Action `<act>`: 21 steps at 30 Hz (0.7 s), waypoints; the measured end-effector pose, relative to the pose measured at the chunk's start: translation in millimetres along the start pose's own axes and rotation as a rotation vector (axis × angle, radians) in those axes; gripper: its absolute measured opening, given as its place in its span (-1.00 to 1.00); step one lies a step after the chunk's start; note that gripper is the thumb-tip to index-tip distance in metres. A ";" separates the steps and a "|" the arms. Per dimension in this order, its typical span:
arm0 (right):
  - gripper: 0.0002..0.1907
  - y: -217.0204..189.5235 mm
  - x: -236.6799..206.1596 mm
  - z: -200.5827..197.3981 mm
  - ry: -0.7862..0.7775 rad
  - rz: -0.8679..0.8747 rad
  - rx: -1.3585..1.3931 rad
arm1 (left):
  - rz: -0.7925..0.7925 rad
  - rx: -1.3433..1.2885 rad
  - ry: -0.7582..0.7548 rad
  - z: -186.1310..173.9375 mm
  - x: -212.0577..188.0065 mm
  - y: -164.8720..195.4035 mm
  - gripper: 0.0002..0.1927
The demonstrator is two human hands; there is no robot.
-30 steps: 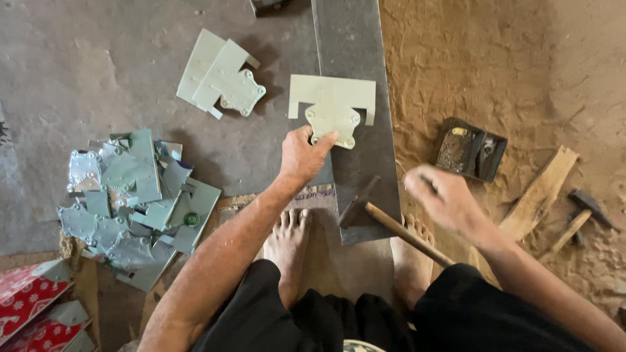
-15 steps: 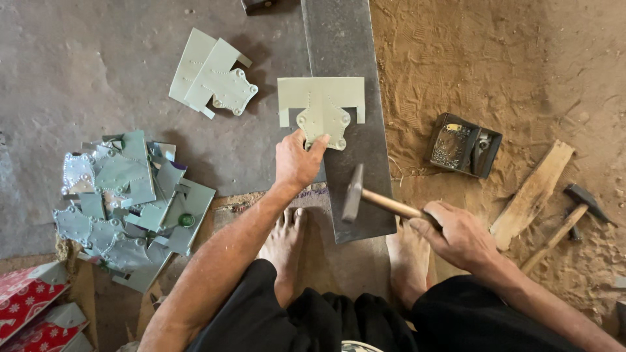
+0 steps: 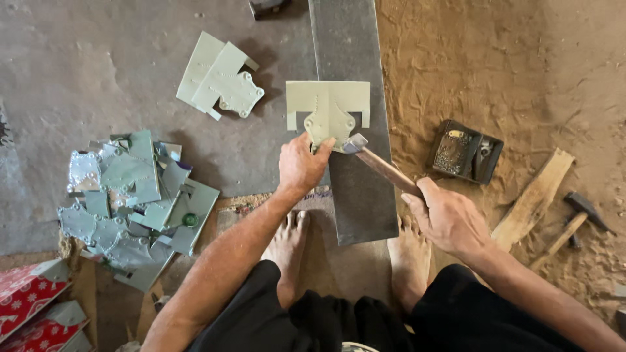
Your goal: The person repeatedly hammers small metal plates on a metal bar using a hammer. They pick up each plate, position it on the bar, strike it several times, and then place it aside. The process is repeated for multiple plates.
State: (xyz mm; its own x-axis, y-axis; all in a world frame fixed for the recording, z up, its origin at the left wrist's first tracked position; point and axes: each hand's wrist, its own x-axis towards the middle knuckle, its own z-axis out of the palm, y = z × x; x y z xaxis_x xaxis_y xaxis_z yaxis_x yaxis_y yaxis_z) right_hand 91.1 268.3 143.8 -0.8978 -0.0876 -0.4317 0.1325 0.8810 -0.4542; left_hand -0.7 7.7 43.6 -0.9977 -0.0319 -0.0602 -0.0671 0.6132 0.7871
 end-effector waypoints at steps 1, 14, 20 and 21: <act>-0.75 -1.2 -1.5 -0.6 0.077 -0.063 -0.014 | -0.006 0.006 -0.005 0.7 -0.6 -1.1 -0.64; -0.71 4.8 0.1 3.9 0.054 -0.023 -0.031 | -0.004 0.044 -0.026 -2.0 0.8 3.5 -0.66; -0.41 25.8 -8.8 -5.7 -0.464 -0.079 1.136 | -0.012 0.072 -0.037 -0.9 -5.1 -1.6 -0.65; -0.46 27.5 -5.1 -3.8 -0.234 -0.172 0.890 | -0.001 0.083 -0.032 1.0 -4.0 -2.9 -0.64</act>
State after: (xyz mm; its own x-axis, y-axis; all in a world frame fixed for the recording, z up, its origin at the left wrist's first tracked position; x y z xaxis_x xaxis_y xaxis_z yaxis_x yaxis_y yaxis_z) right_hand 97.8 294.8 136.5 -0.8401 -0.3603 -0.4054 0.3658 0.1755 -0.9140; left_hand 3.5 6.8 41.0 -0.9966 -0.0077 -0.0815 -0.0652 0.6767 0.7334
